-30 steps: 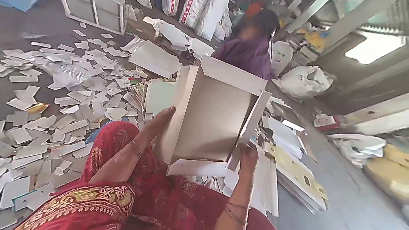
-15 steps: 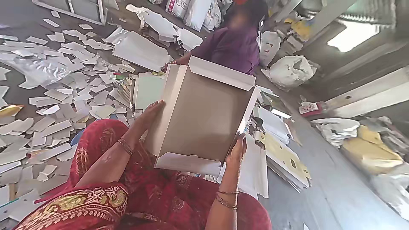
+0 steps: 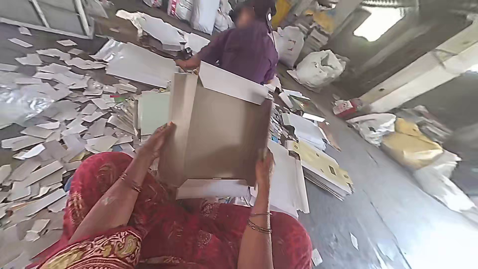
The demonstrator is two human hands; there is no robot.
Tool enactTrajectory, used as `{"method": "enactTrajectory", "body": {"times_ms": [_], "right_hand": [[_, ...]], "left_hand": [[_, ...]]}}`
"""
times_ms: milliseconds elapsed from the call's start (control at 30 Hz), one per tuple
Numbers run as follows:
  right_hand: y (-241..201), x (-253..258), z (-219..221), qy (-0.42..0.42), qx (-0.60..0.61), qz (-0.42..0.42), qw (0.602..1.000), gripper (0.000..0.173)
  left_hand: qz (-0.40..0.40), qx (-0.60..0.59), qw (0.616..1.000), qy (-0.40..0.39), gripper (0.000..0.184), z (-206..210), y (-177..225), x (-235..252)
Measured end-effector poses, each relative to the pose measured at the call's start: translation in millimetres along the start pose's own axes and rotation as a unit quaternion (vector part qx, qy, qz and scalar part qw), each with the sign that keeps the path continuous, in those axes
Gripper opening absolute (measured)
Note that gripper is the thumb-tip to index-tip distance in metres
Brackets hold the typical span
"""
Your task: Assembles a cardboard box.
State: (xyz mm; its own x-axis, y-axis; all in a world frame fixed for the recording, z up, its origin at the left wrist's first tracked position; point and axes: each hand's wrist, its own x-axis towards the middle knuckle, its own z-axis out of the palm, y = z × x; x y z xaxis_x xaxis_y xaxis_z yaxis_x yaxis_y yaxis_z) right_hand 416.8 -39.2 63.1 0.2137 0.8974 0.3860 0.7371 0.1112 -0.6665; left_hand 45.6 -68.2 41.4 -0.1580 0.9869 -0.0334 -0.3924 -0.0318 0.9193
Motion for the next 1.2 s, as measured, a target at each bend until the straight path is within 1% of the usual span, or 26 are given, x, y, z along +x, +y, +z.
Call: {"method": "enactTrajectory", "body": {"times_ms": [67,133,200,267,400,433,500,600,700,800,933,1000,1100,1200], "right_hand": [[6.1,2.4,-11.9,0.02,0.021,0.007,1.0,0.043],[8.6,3.8,-20.6,0.049,0.077,0.004,0.996,0.036],[7.0,4.2,-26.0,0.059,0.134,0.005,0.989,0.033],[9.7,4.0,-31.1,0.048,0.197,0.024,0.979,0.033],[8.9,2.3,-41.1,0.023,0.32,0.053,0.946,0.025],[7.6,2.2,-41.9,0.017,0.344,0.067,0.937,0.025],[0.1,0.1,-43.7,0.02,0.373,0.102,0.922,0.034],[1.1,0.1,-42.6,0.029,0.371,0.095,0.923,0.031],[7.8,1.0,-45.1,0.012,0.338,0.044,0.94,0.017],[13.2,-4.1,-54.0,-0.025,0.346,0.026,0.937,0.024],[14.1,-8.9,-64.2,-0.053,0.384,0.018,0.921,0.032],[15.6,-11.9,-69.6,-0.046,0.388,0.016,0.92,0.033],[18.3,-12.1,-74.1,-0.04,0.378,0.009,0.925,0.04],[15.5,-14.4,-73.9,-0.029,0.384,0.025,0.923,0.043]], "left_hand": [[0.01,-0.026,0.999,-0.031,0.026,-2.8,-1.5,3.1],[0.01,-0.032,0.998,-0.05,0.026,-3.8,-4.0,6.4],[0.007,-0.039,0.998,-0.048,0.026,-5.6,-5.4,9.5],[0.002,-0.044,0.998,-0.04,0.028,-7.1,-4.6,10.2],[-0.033,-0.025,0.999,-0.006,0.033,-8.4,-4.9,14.7],[-0.035,-0.019,0.999,0.0,0.034,-9.8,-7.8,16.5],[-0.034,-0.018,0.999,0.005,0.032,-13.1,-14.7,19.3],[-0.026,-0.024,0.999,-0.006,0.03,-17.1,-20.8,20.0],[-0.019,-0.026,0.999,0.002,0.031,-16.6,-15.7,15.6],[-0.013,-0.019,1.0,-0.014,0.033,-14.3,-12.8,13.2],[-0.016,-0.015,0.999,-0.049,0.029,-14.6,-11.7,10.5],[-0.024,-0.021,0.998,-0.058,0.027,-12.2,-10.6,7.4],[-0.029,-0.026,0.995,-0.089,0.027,-13.1,-8.5,2.9],[-0.029,-0.01,0.993,-0.116,0.025,-12.7,-7.6,-0.4]]}}
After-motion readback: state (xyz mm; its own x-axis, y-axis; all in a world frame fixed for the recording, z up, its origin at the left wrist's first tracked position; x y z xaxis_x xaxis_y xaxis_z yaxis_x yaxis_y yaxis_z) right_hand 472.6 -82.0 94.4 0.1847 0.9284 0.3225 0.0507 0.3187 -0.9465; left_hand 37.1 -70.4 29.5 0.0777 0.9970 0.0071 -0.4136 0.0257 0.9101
